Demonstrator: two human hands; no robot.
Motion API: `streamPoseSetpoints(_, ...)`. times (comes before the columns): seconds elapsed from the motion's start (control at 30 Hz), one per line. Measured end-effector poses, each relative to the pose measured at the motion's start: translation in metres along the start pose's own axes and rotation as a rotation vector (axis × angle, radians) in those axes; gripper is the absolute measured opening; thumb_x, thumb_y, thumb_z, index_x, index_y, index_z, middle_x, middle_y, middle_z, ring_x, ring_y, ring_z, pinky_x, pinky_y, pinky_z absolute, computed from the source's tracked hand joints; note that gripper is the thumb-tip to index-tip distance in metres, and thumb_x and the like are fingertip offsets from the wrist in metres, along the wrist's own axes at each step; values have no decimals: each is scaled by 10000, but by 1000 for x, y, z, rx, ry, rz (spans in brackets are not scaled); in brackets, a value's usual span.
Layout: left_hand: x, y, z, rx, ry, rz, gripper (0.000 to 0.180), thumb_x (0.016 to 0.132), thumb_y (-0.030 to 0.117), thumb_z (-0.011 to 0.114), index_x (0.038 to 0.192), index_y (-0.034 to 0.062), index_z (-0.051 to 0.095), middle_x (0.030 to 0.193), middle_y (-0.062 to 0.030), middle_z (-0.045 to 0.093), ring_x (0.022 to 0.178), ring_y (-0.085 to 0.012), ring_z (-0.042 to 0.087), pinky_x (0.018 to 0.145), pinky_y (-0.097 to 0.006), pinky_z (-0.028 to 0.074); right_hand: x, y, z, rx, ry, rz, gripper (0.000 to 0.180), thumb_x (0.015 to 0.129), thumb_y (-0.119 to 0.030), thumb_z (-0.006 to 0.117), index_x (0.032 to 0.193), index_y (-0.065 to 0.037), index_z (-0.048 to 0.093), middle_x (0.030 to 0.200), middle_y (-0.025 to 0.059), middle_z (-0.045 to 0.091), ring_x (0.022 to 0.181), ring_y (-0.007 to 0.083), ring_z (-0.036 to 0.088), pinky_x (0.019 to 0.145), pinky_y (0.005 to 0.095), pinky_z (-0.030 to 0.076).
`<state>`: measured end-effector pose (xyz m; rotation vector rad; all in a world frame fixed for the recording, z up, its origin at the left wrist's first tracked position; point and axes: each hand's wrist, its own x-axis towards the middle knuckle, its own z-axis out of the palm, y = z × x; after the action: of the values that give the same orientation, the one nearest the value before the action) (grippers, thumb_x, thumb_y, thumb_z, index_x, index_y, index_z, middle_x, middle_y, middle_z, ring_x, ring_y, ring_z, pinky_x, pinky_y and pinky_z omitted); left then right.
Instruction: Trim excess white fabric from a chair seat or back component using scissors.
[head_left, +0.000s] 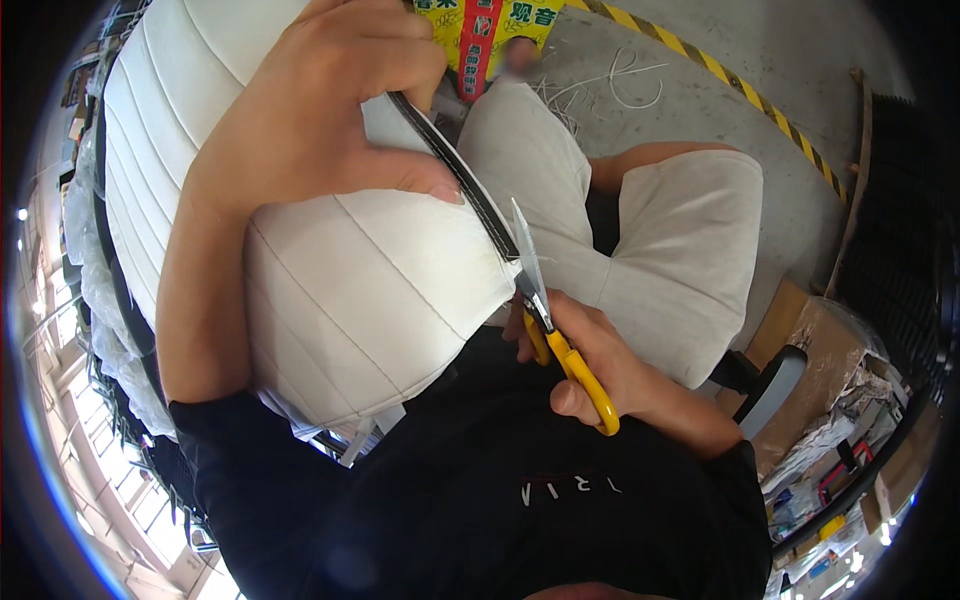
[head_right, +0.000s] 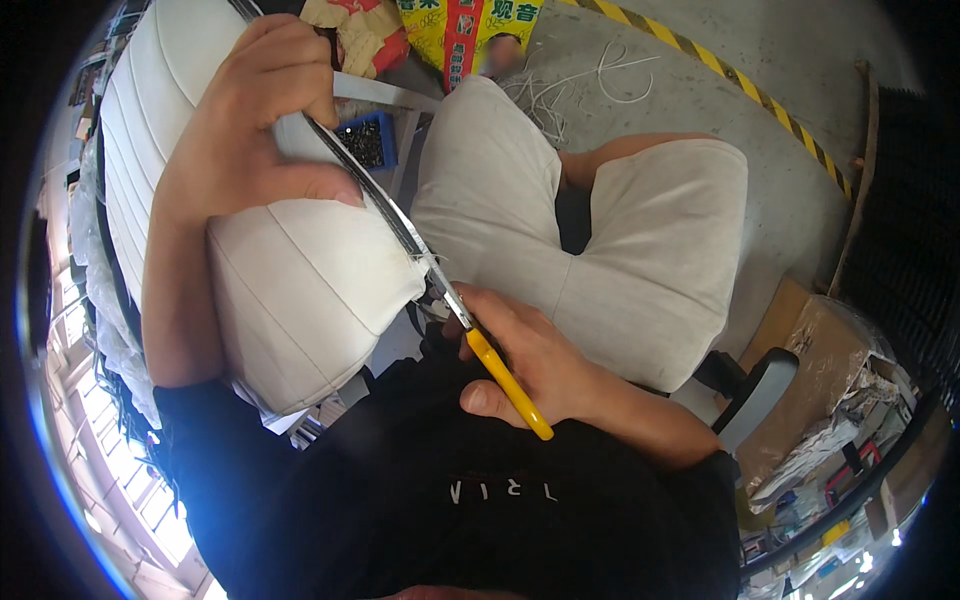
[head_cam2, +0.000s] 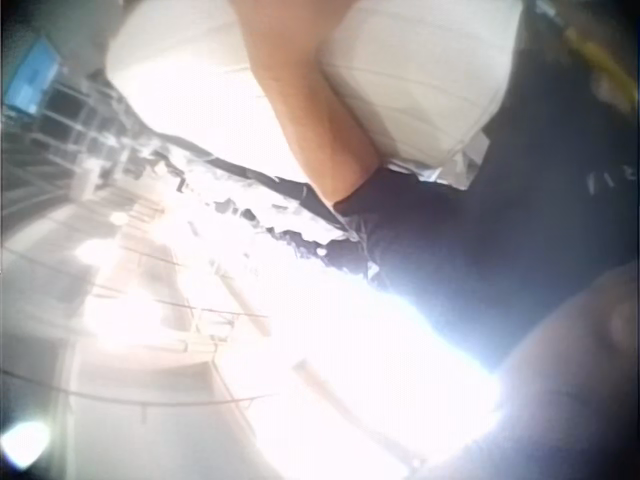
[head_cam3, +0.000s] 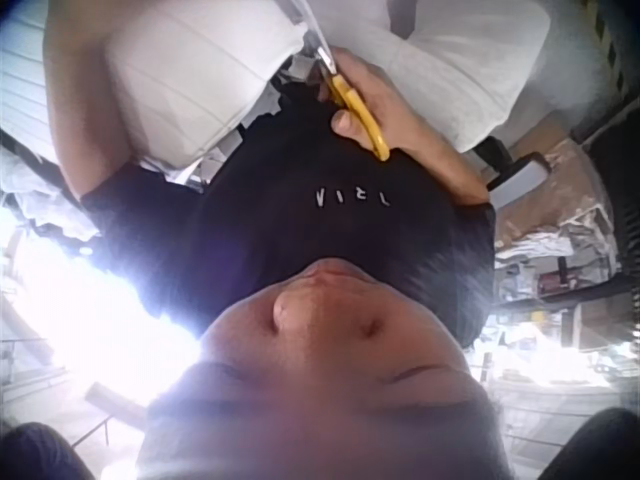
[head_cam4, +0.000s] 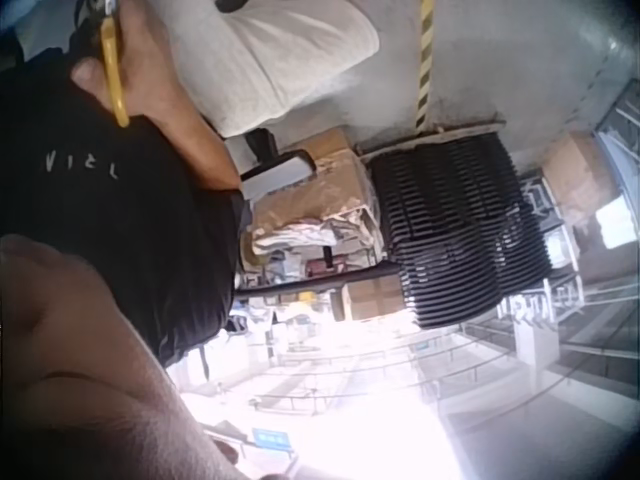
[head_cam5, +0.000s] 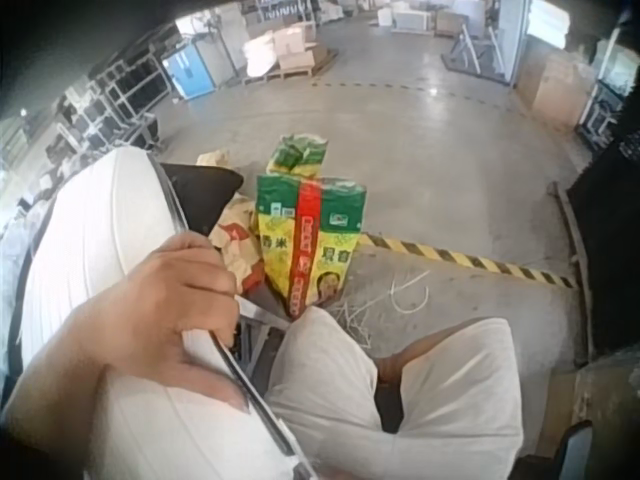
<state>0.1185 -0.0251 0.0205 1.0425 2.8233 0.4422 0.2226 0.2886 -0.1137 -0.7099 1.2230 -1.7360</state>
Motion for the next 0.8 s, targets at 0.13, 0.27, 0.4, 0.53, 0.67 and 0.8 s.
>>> streamPoseSetpoints(0.13,4,-2,-6,-88,-54,-48,409,726,371,942,786,86,654,770,-45,604,735,-263,600,787,-385,418,0,3,5,39,39,-10,975,923,-751,589,1458,47,424,1066,142,602,840,226,629,741,370,526)
streamPoseSetpoints(0.27,6,-2,-7,-114,-29,-38,471,669,432,967,733,125,615,734,-21,568,726,-230,585,839,-363,382,1,2,5,77,16,2,972,919,-759,589,1447,43,439,1025,123,600,801,205,620,702,352,517)
streamPoseSetpoints(0.4,6,0,-7,-98,-8,-38,461,684,424,960,737,115,622,734,-25,571,710,-235,575,809,-366,384,1,4,4,59,41,-17,972,918,-748,605,1457,45,444,974,107,606,757,192,615,680,334,510)
streamPoseSetpoints(0.53,6,0,-8,-70,-69,-56,462,683,424,959,736,112,623,734,-26,572,711,-235,574,799,-365,387,0,0,-1,2,49,9,926,927,-688,653,1467,40,464,919,104,609,739,202,622,672,330,504)
streamPoseSetpoints(0.67,3,-2,-4,-130,13,-39,464,682,423,958,734,109,622,735,-25,574,720,-238,576,795,-368,391,-1,1,-8,-35,41,-5,893,923,-646,694,1456,40,489,901,116,607,744,211,631,672,333,503)
streamPoseSetpoints(0.8,4,-2,-6,-93,-6,-33,466,683,426,955,738,105,621,730,-27,563,737,-240,579,798,-379,397,-1,3,-15,-81,41,-67,876,911,-604,739,1449,48,506,863,114,602,710,220,631,645,332,497)
